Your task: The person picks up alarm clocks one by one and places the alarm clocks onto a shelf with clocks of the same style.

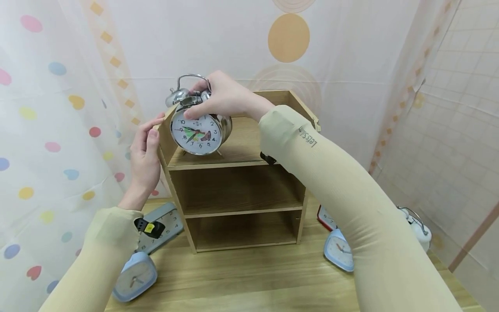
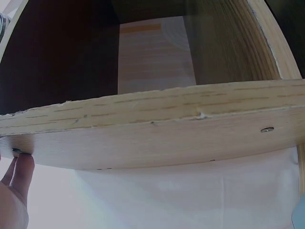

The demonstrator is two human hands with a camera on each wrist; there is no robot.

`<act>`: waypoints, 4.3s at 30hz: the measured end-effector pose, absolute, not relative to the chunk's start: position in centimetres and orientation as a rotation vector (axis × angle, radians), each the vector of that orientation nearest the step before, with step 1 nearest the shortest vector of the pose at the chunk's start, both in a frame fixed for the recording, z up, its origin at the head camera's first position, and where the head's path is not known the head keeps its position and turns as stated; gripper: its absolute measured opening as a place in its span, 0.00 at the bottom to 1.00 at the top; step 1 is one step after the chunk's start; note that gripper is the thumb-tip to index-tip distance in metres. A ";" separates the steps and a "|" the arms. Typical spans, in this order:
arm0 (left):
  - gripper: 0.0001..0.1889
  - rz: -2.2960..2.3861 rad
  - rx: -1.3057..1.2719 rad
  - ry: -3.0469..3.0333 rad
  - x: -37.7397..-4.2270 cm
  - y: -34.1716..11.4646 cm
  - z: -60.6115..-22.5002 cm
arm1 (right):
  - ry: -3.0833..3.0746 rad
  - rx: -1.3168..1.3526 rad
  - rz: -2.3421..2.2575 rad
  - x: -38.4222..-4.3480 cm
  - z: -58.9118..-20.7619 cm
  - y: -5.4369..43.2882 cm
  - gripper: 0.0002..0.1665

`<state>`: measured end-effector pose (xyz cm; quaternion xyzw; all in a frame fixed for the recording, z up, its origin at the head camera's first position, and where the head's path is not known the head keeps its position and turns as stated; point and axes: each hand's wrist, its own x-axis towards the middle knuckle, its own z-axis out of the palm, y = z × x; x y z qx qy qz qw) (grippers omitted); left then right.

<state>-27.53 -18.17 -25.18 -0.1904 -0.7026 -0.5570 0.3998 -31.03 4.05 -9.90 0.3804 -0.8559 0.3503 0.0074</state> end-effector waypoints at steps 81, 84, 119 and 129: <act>0.20 -1.427 -0.481 -1.809 -27.0 -18.4 -25.2 | -2.775 1.261 1.089 -34.0 -9.6 2.5 0.36; 0.20 -1.426 -0.481 -1.809 -27.0 -18.4 -25.2 | -2.780 1.250 1.076 -33.9 -9.6 2.6 0.40; 0.20 -1.464 -0.474 -1.774 -27.4 -18.6 -25.2 | -2.720 1.010 1.170 -29.3 -9.6 7.7 0.50; 0.20 -1.463 -0.465 -1.810 -27.3 -18.6 -25.6 | -2.738 1.020 1.084 -28.4 -10.3 10.9 0.47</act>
